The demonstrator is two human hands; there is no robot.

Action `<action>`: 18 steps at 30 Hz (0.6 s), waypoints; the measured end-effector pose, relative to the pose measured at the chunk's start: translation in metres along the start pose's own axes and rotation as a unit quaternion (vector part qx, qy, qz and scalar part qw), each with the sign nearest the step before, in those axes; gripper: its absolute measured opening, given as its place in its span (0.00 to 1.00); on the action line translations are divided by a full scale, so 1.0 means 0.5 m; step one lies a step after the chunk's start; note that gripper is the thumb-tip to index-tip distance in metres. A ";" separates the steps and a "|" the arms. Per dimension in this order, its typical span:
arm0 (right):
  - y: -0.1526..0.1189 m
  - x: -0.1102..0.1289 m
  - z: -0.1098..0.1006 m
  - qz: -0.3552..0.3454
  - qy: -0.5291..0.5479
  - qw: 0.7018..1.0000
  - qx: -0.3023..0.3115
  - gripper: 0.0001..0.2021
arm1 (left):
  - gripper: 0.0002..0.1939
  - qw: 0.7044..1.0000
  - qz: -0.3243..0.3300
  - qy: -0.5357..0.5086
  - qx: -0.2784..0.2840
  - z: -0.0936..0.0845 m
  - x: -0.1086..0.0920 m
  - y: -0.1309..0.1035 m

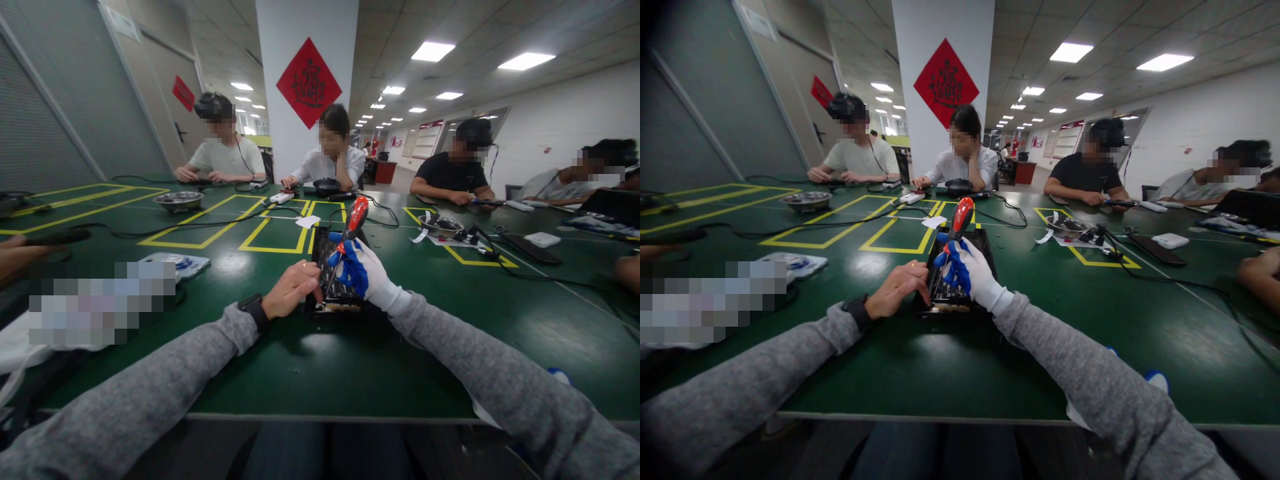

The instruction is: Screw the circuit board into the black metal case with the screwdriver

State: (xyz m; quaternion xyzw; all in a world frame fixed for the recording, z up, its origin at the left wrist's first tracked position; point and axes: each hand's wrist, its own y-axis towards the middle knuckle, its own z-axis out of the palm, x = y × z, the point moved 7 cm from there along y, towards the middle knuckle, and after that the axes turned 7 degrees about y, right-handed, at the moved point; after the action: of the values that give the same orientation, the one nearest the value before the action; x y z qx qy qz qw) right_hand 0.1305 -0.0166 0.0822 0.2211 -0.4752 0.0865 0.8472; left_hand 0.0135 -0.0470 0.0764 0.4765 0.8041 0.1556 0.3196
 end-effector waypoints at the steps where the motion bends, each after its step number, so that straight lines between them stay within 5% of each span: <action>1: 0.000 0.000 0.000 0.000 0.000 1.000 0.000 0.19 | 0.33 1.000 -0.004 0.002 -0.008 -0.002 0.001 0.001; 8: -0.003 0.006 0.006 -0.003 -0.007 1.000 -0.009 0.19 | 0.17 0.990 -0.138 -0.014 -0.030 0.007 0.030 0.008; 18: 0.004 -0.007 -0.001 0.027 0.018 0.999 0.000 0.18 | 0.15 0.991 -0.102 -0.079 0.028 0.026 0.014 0.014</action>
State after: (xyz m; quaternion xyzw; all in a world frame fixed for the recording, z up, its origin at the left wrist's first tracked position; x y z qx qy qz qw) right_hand 0.1281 -0.0143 0.0799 0.2066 -0.4661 0.1137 0.8527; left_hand 0.0242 -0.0381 0.0678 0.4114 0.8249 0.0611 0.3827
